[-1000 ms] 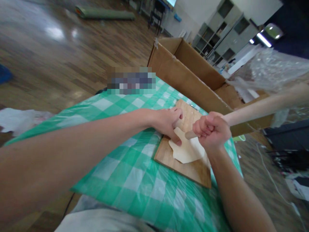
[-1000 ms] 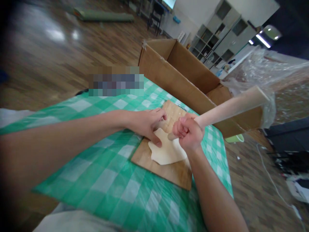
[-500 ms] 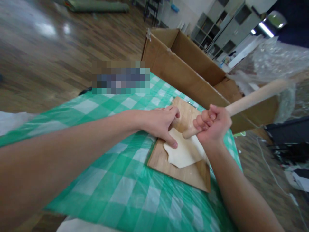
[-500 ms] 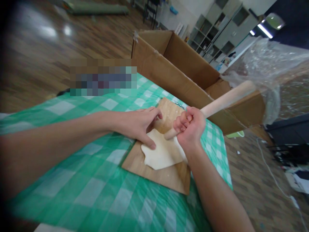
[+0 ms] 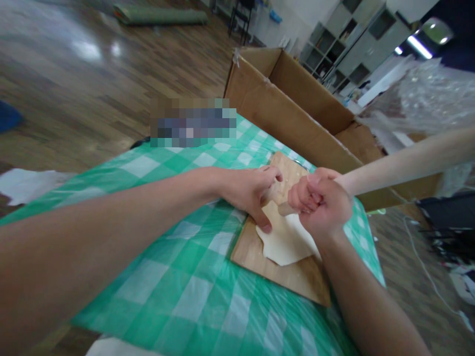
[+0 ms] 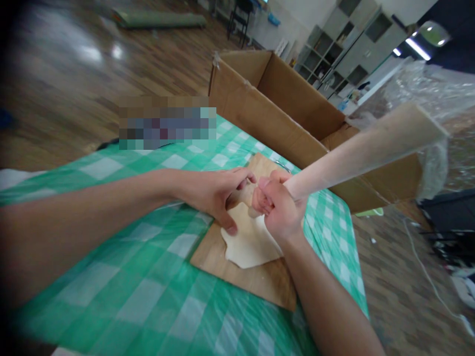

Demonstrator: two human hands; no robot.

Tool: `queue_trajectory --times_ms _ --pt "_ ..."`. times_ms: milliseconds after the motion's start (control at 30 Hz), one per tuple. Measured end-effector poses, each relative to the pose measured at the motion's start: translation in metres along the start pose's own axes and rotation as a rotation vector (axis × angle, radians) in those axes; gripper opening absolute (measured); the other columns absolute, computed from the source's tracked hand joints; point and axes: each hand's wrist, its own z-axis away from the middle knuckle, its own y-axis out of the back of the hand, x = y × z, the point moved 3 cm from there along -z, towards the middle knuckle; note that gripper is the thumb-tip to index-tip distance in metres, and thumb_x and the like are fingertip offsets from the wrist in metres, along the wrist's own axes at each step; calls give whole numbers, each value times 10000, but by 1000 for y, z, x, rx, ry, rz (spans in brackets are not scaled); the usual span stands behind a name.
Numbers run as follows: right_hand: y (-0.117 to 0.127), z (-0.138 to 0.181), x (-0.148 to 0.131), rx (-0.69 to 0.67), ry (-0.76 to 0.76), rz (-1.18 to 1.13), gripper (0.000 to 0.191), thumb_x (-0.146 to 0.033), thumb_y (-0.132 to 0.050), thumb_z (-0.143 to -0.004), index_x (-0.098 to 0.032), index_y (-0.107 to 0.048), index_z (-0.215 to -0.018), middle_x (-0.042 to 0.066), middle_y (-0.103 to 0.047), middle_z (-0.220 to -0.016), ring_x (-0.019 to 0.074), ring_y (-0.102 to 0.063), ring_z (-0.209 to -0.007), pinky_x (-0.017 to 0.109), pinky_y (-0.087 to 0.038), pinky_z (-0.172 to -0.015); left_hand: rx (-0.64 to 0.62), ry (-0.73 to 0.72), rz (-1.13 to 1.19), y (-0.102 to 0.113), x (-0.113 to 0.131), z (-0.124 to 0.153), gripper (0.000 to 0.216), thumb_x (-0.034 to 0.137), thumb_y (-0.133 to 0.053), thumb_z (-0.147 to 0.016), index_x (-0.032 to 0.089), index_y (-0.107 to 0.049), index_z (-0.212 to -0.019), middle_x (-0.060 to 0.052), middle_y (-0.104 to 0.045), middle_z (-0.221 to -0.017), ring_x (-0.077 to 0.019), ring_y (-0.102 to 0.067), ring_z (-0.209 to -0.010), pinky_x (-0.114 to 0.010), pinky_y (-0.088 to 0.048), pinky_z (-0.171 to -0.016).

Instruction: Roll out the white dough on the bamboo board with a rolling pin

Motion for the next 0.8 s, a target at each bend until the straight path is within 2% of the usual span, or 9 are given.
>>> queue_trajectory --times_ms 100,233,400,533,633,800 --pt "-2 1 0 -43 11 33 451 -258 -725 -789 -236 -403 -474 -83 -315 -387 69 -245 -330 250 -174 -370 -9 -4 20 0 0 0 968 558 -950 -532 197 -488 -1303 -10 -677 -879 -302 -639 -1008 -374 -438 -906" --pt "-4 2 3 -62 0 105 430 -264 -739 -766 -228 -431 -468 -72 -369 -397 68 -287 -349 246 -212 -385 -28 5 5 1 2 1 974 562 -942 -542 222 -479 -1329 -9 -674 -907 -291 -628 -1022 -346 -442 -881" --pt "10 -13 -1 79 -74 -26 417 -272 -697 -728 -242 -364 -479 -95 -290 -363 66 -231 -302 239 -208 -336 -66 38 50 5 -3 1 1007 553 -844 -664 210 -326 -1457 -32 -631 -1071 -215 -592 -944 -305 -455 -793" --pt "18 -26 -15 146 -64 -62 429 -272 -674 -737 -239 -329 -484 -92 -268 -358 66 -212 -298 234 -222 -323 -87 26 66 7 -9 3 956 488 -793 -701 237 -284 -1471 -18 -581 -1126 -194 -566 -975 -288 -462 -812" --pt "8 -23 -17 88 -30 -48 474 -304 -699 -771 -237 -313 -504 -91 -275 -372 65 -229 -305 229 -244 -337 -83 8 92 8 -10 3 936 453 -802 -683 257 -308 -1453 -18 -566 -1148 -198 -556 -993 -293 -464 -825" --pt "-14 -11 0 -23 -23 -44 492 -293 -737 -783 -237 -344 -493 -91 -292 -375 67 -233 -304 234 -208 -343 -102 -26 146 8 -8 1 833 453 -793 -695 249 -389 -1394 -24 -572 -1132 -200 -539 -974 -299 -472 -810"
